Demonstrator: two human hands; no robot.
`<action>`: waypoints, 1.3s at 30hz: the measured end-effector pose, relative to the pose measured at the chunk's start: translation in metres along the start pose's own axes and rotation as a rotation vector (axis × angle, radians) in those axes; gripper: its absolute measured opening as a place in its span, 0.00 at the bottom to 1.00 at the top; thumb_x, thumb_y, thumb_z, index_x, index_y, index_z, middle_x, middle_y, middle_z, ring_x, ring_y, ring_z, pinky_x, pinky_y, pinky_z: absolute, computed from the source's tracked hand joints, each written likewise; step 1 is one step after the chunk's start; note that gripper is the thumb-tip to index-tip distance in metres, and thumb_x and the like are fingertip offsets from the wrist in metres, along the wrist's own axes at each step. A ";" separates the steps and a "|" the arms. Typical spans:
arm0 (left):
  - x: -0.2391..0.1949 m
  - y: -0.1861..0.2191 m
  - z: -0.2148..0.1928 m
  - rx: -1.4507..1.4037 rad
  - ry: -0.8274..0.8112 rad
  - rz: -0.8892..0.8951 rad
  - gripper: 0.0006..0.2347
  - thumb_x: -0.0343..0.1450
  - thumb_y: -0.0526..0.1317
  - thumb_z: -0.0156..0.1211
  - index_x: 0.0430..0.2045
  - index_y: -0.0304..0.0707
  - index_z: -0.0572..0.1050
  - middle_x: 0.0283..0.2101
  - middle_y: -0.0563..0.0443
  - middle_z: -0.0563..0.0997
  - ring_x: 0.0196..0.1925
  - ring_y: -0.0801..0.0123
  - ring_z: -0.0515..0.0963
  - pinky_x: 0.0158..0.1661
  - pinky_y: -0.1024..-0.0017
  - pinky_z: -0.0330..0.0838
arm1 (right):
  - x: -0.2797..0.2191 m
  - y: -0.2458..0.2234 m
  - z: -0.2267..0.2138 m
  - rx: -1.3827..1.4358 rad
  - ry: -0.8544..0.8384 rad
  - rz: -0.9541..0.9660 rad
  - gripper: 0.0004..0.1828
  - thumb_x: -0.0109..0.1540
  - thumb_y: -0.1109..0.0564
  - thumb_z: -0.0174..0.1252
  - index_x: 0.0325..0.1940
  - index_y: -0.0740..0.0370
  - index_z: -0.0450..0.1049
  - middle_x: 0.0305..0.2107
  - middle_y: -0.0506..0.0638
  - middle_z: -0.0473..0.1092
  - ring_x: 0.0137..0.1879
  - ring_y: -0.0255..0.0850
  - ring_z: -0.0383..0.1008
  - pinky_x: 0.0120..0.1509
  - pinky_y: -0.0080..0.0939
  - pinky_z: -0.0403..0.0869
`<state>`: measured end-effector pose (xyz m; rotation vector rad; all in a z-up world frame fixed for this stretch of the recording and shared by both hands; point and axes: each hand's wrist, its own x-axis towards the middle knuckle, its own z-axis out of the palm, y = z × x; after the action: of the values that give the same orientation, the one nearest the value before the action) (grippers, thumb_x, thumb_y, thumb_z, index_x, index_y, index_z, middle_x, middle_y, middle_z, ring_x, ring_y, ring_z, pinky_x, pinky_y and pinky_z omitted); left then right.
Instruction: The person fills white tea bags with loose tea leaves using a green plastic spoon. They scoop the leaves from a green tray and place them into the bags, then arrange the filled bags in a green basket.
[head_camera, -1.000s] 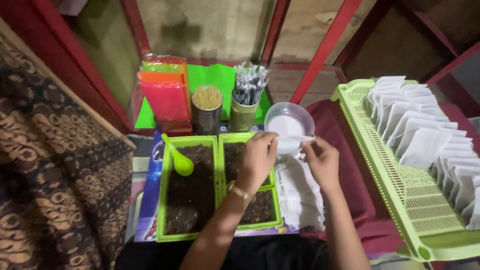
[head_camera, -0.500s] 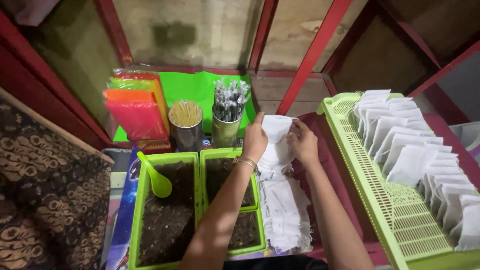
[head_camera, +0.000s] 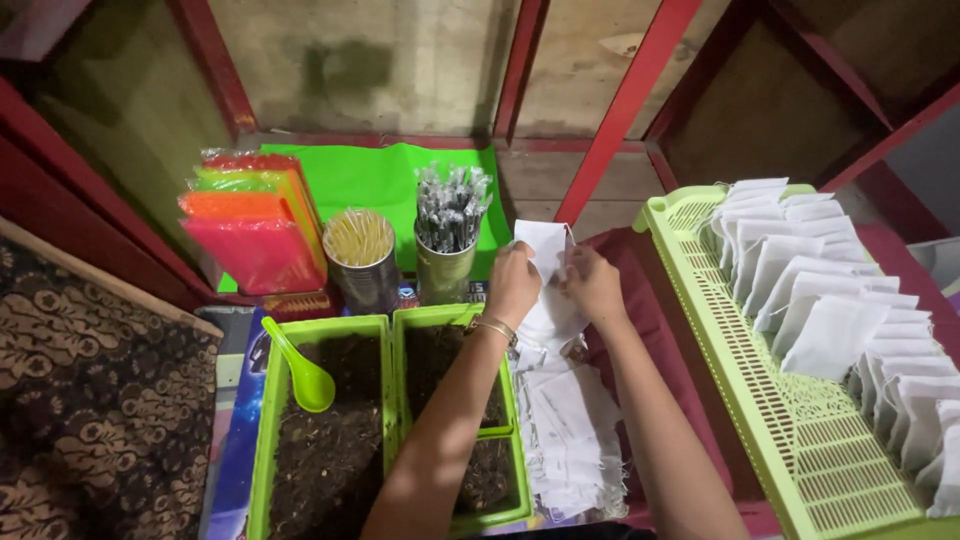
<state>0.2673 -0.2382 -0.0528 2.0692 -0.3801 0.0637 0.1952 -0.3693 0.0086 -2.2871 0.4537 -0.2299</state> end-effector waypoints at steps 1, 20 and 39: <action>0.000 -0.001 0.002 0.002 -0.001 0.002 0.06 0.70 0.31 0.51 0.37 0.38 0.73 0.39 0.39 0.78 0.43 0.41 0.85 0.44 0.55 0.81 | 0.003 -0.001 0.003 0.002 0.001 0.000 0.18 0.64 0.62 0.55 0.58 0.66 0.74 0.46 0.68 0.76 0.36 0.54 0.82 0.38 0.53 0.82; -0.078 0.086 -0.065 -0.154 0.131 0.139 0.12 0.68 0.31 0.52 0.43 0.32 0.79 0.43 0.38 0.78 0.48 0.42 0.81 0.50 0.56 0.75 | -0.065 -0.021 -0.005 0.460 0.224 -0.082 0.21 0.60 0.69 0.51 0.57 0.70 0.76 0.49 0.68 0.73 0.30 0.45 0.77 0.26 0.39 0.79; -0.212 0.292 -0.045 -0.563 -0.247 0.670 0.12 0.72 0.29 0.52 0.46 0.38 0.79 0.38 0.41 0.79 0.33 0.47 0.82 0.32 0.62 0.78 | -0.312 -0.028 -0.277 0.214 0.351 -0.125 0.22 0.67 0.61 0.53 0.65 0.67 0.71 0.58 0.61 0.69 0.56 0.48 0.76 0.59 0.52 0.74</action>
<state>-0.0144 -0.2824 0.1725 1.3284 -1.0987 0.0892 -0.1683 -0.4138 0.2102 -2.0698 0.4390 -0.7159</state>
